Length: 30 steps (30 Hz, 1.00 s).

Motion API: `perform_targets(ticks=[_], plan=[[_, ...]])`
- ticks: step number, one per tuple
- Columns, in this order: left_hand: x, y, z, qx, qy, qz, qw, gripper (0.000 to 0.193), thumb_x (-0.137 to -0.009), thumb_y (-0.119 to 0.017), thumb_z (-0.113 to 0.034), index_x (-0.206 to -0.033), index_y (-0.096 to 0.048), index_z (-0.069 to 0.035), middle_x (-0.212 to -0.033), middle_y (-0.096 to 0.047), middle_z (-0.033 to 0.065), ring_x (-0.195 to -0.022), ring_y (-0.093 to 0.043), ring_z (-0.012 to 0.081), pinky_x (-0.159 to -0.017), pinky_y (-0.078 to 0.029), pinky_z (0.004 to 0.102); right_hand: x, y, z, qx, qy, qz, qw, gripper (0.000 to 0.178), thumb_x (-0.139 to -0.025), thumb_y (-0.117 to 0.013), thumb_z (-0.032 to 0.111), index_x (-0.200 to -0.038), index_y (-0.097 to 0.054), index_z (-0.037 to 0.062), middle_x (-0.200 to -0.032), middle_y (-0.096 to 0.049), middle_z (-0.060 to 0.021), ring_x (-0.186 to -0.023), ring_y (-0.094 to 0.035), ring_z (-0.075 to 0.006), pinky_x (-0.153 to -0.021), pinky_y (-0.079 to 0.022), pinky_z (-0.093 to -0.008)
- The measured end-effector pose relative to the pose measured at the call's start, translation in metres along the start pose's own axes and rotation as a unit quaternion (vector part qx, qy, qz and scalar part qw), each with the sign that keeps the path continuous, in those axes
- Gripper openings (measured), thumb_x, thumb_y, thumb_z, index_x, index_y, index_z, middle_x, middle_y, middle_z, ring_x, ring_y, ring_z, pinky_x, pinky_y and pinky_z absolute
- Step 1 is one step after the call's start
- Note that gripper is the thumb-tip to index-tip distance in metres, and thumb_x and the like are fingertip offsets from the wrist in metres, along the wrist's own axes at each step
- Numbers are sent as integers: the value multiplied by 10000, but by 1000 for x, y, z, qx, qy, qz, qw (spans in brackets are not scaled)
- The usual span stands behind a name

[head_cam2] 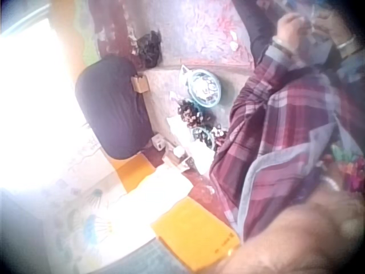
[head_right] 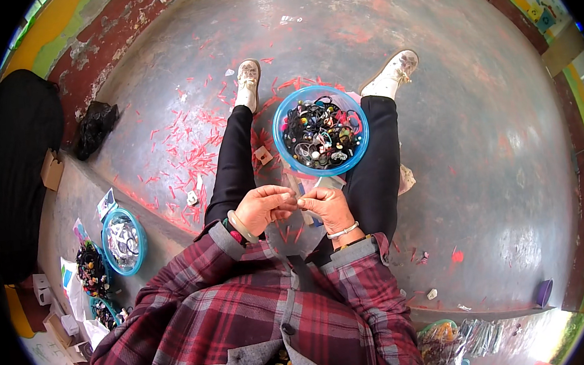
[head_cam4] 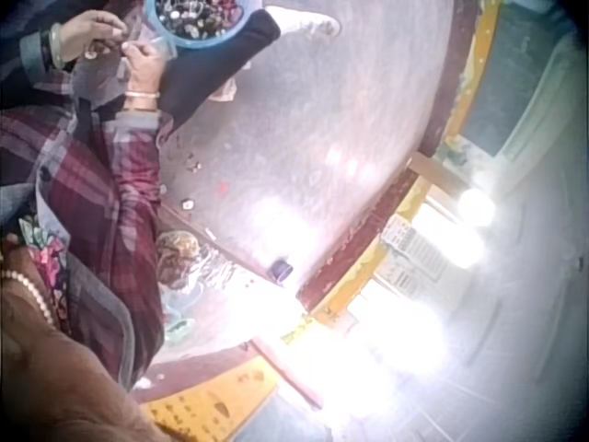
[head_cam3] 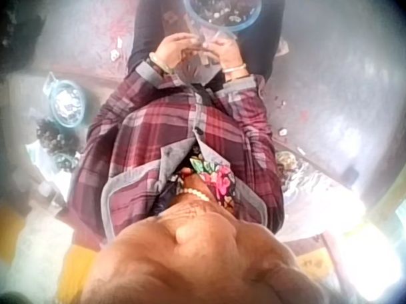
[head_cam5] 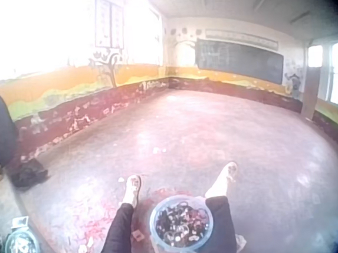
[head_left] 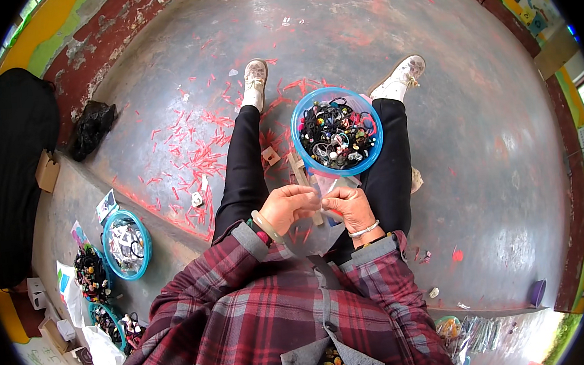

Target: The person sits on the floor and assembles hair accessories by inserting small items into clear plastic bags. They then place the filled bags into a blue bowl. Later, they adjust a small wooden stool and place a patterned cushion on it.

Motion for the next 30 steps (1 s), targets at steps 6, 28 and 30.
perform_targets(ticks=[6, 28, 30], plan=[[1, 0, 1, -24, 9, 0, 1000, 167, -875, -534, -100, -988, -591, 10, -898, -633, 90, -777, -622, 162, -655, -513, 259, -2, 0, -2, 5, 2, 10, 1000, 97, -715, -713, 45, -741, -628, 7, -683, -600, -3, -621, -516, -67, -590, -404, -200], [0, 11, -1, -146, -82, -48, 985, 180, -830, -597, -150, -897, -642, 12, -729, -658, 74, -512, -542, 77, -419, -376, 182, 0, -10, -2, -36, -30, 78, 996, 152, -748, -693, 77, -874, -637, 12, -792, -617, -8, -737, -537, -80, -694, -412, -206], [-1, 13, -2, -164, -85, -57, 981, 179, -821, -613, -150, -888, -644, 14, -724, -655, 72, -472, -498, 54, -406, -359, 173, 0, -10, -4, -33, -34, 76, 996, 167, -755, -687, 82, -898, -641, 9, -803, -621, -11, -739, -537, -78, -698, -414, -208]])
Point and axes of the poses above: each hand's wrist, its own x-axis away from the middle knuckle, its own y-axis out of the back of the hand, z = x × y, the point moved 5 cm from there along -x, towards the middle knuckle
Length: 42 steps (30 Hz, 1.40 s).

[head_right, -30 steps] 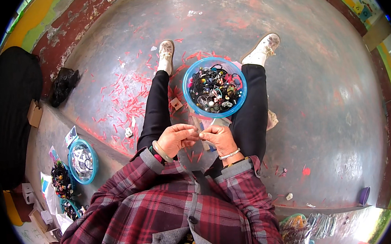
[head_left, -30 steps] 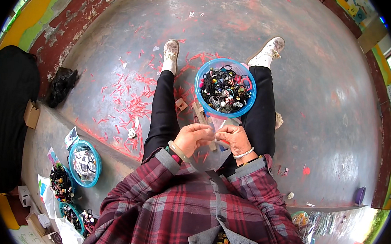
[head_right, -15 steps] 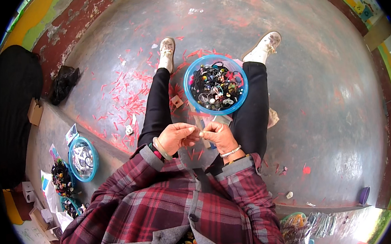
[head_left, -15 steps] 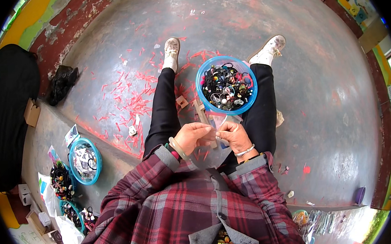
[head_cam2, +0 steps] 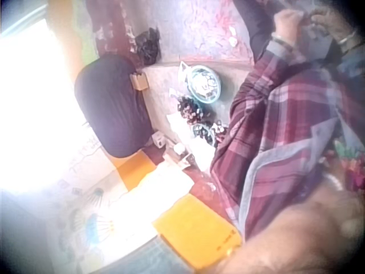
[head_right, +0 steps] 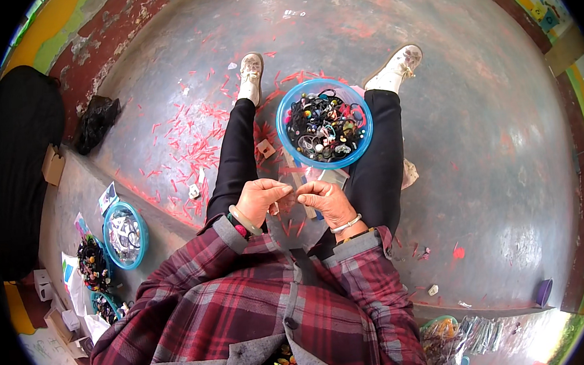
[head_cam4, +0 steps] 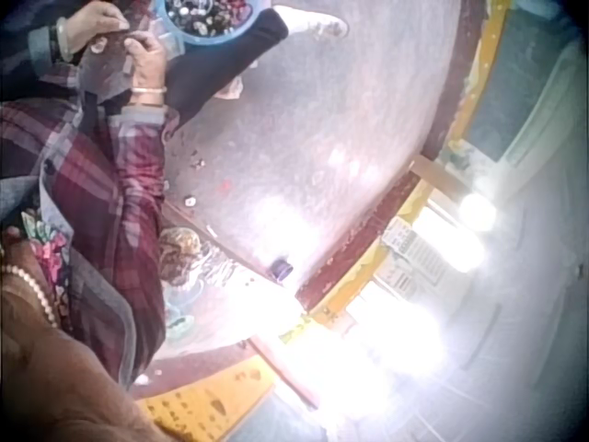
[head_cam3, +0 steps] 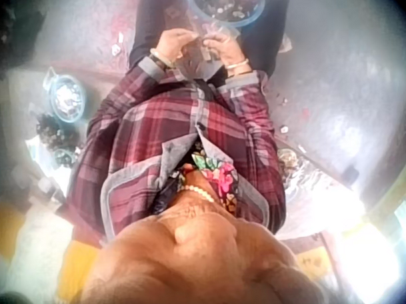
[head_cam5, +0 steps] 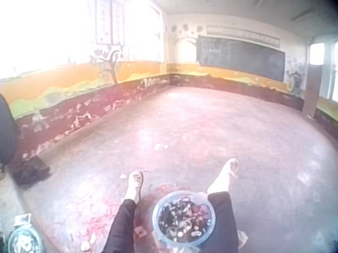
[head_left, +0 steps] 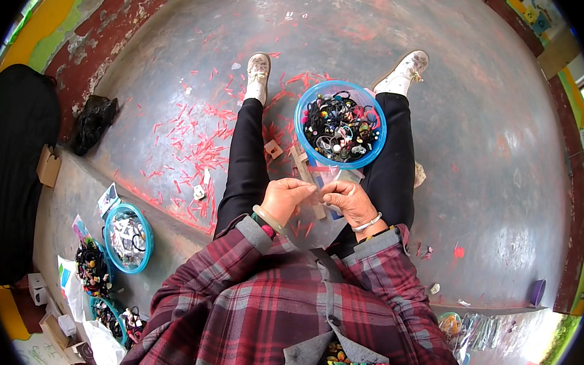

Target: The person sits on the floor and assembles hair accessories by inserting small items into clear plastic bags. They then place the filled bags into a blue bowl. Later, they adjust a small wooden stool and place a patterned cushion on it.

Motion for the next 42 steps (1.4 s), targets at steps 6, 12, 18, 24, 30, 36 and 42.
perform_targets(ticks=[6, 12, 18, 24, 30, 36, 42], plan=[[0, 0, 1, 2, -5, -28, 1000, 118, -809, -636, -116, -783, -623, -1, -645, -618, 46, -458, -493, 56, -395, -339, 176, 1, -5, 4, 24, -16, 6, 1000, 175, -764, -680, 96, -908, -646, 4, -809, -629, -11, -741, -537, -71, -692, -409, -202], [0, -1, 5, 23, 18, -33, 999, 112, -806, -642, -118, -766, -609, -19, -656, -618, 40, -459, -492, 54, -396, -342, 177, -1, 4, -4, 20, -4, -26, 999, 149, -758, -683, 81, -876, -647, -3, -787, -630, -18, -712, -541, -72, -666, -412, -197], [3, -9, 3, 52, 15, -6, 999, 108, -827, -618, -129, -823, -612, -21, -701, -632, 43, -502, -520, 60, -420, -382, 179, -1, 3, 0, 11, 23, -35, 999, 95, -747, -685, 47, -811, -634, -1, -751, -622, -16, -691, -546, -75, -650, -422, -204], [5, -11, 5, 45, 21, 28, 998, 120, -828, -617, -136, -874, -616, -24, -758, -646, 49, -545, -535, 61, -441, -395, 177, -1, 5, 0, 32, 20, -31, 999, 86, -745, -690, 52, -757, -614, 12, -719, -611, -11, -659, -537, -75, -626, -418, -203], [6, -12, 6, 36, 23, 52, 998, 141, -820, -626, -135, -905, -612, -23, -783, -648, 51, -594, -550, 67, -457, -401, 177, -1, 5, 1, 31, 50, -34, 998, 90, -744, -693, 53, -750, -608, 23, -688, -595, -6, -627, -514, -68, -597, -401, -204], [5, -10, 8, 61, 37, 51, 996, 136, -822, -621, -136, -900, -609, -24, -791, -651, 53, -607, -564, 75, -459, -401, 181, -1, 1, 3, 40, 43, -21, 998, 127, -716, -715, 40, -712, -588, 32, -681, -587, -1, -614, -506, -67, -570, -394, -201], [2, -6, 14, 79, 52, 48, 994, 145, -816, -616, -104, -938, -601, -27, -789, -635, 36, -612, -568, 84, -459, -412, 195, 0, -2, 5, 80, 48, -16, 996, 151, -712, -727, 60, -701, -578, 41, -667, -580, 18, -608, -496, -47, -551, -380, -190]])
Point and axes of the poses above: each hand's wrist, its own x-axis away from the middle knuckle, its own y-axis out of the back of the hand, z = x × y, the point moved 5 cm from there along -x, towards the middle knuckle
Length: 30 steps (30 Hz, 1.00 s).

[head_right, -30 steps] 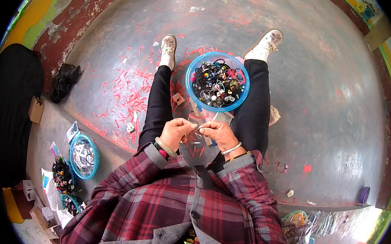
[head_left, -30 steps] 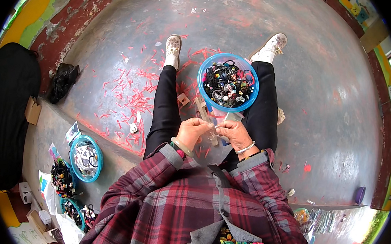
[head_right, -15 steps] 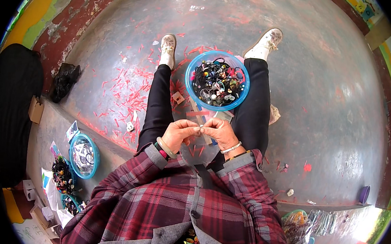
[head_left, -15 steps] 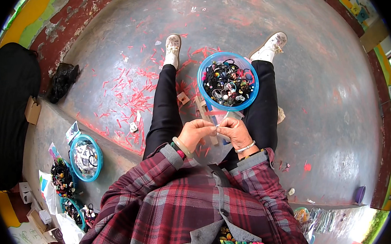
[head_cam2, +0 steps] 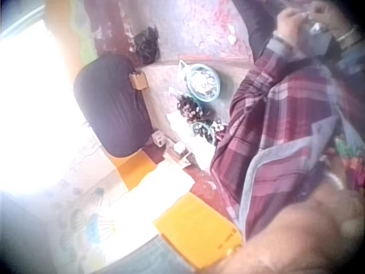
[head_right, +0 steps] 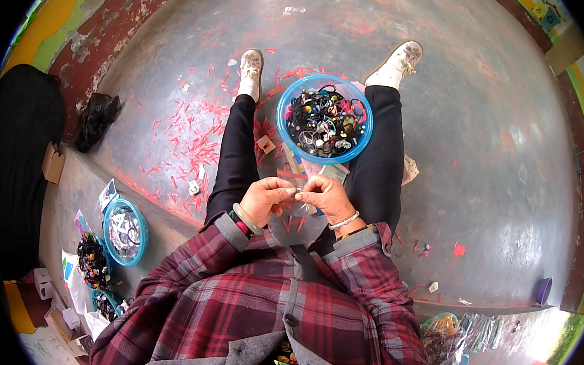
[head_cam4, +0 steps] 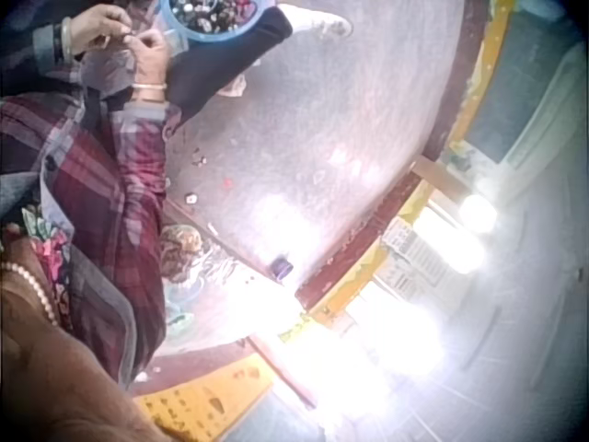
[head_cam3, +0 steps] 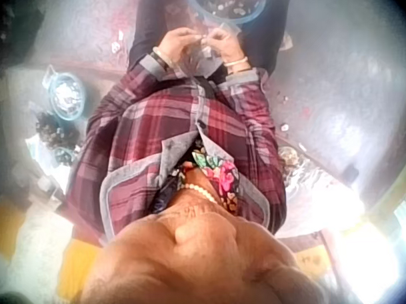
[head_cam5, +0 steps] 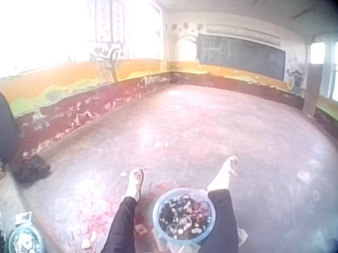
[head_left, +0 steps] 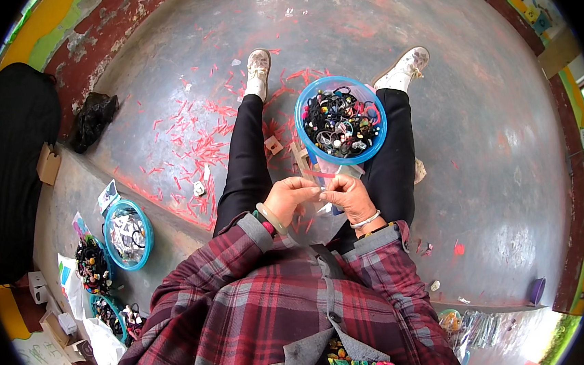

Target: The person sits on the floor and assembles hair accessories by inserting small items into clear plastic bags. They then place the filled bags into a blue bowl. Later, they adjust a small wooden stool and place a patterned cushion on it.

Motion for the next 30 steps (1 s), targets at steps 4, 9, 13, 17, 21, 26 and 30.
perform_targets(ticks=[4, 9, 13, 17, 21, 26, 30], plan=[[-2, 4, -10, 33, -39, -9, 999, 198, -799, -587, -21, -996, -577, -37, -855, -607, 25, -625, -561, 89, -476, -433, 207, 5, -9, 26, 275, 143, -61, 949, 202, -668, -735, 77, -659, -534, 61, -635, -537, -5, -599, -502, -136, -538, -386, -260], [2, 23, -15, 61, -25, -61, 996, 167, -825, -545, -54, -990, -569, -60, -893, -579, 14, -710, -564, 106, -542, -460, 224, 24, -33, 55, 537, 375, -165, 738, 232, -614, -699, 68, -649, -471, 98, -638, -458, -50, -648, -483, -269, -569, -385, -365], [13, 10, -18, 73, 0, -19, 997, 182, -875, -514, -219, -979, -558, -77, -920, -585, 12, -825, -553, 112, -585, -466, 256, 28, -39, 56, 594, 409, -176, 670, 217, -639, -668, 67, -662, -457, 111, -655, -460, -28, -655, -491, -231, -605, -386, -352], [16, -1, -17, 22, 6, 5, 1000, 193, -873, -522, -245, -968, -559, -80, -905, -596, 14, -742, -559, 106, -535, -459, 239, 29, -45, 56, 628, 417, -155, 639, 187, -665, -638, 71, -666, -456, 114, -665, -462, -26, -664, -492, -211, -623, -384, -340], [14, -1, -10, 32, -9, -15, 999, 147, -870, -527, -188, -950, -564, -70, -877, -608, 19, -679, -572, 97, -480, -444, 216, 30, -50, 54, 657, 410, -153, 614, 156, -679, -619, 89, -678, -465, 114, -670, -461, -22, -678, -494, -197, -632, -384, -333], [12, -1, -5, 12, -1, -72, 997, 94, -852, -556, -137, -896, -575, -56, -834, -621, 28, -671, -572, 77, -470, -438, 209, 30, -54, 51, 670, 416, -134, 600, 119, -695, -596, 95, -695, -478, 110, -670, -451, -18, -681, -491, -191, -640, -381, -327], [10, 1, -3, -19, -1, -117, 993, 65, -827, -591, -110, -857, -581, -53, -783, -624, 31, -628, -567, 78, -460, -431, 206, 31, -57, 50, 669, 418, -120, 603, 101, -708, -577, 95, -701, -478, 110, -676, -452, -17, -682, -491, -188, -644, -381, -326]])
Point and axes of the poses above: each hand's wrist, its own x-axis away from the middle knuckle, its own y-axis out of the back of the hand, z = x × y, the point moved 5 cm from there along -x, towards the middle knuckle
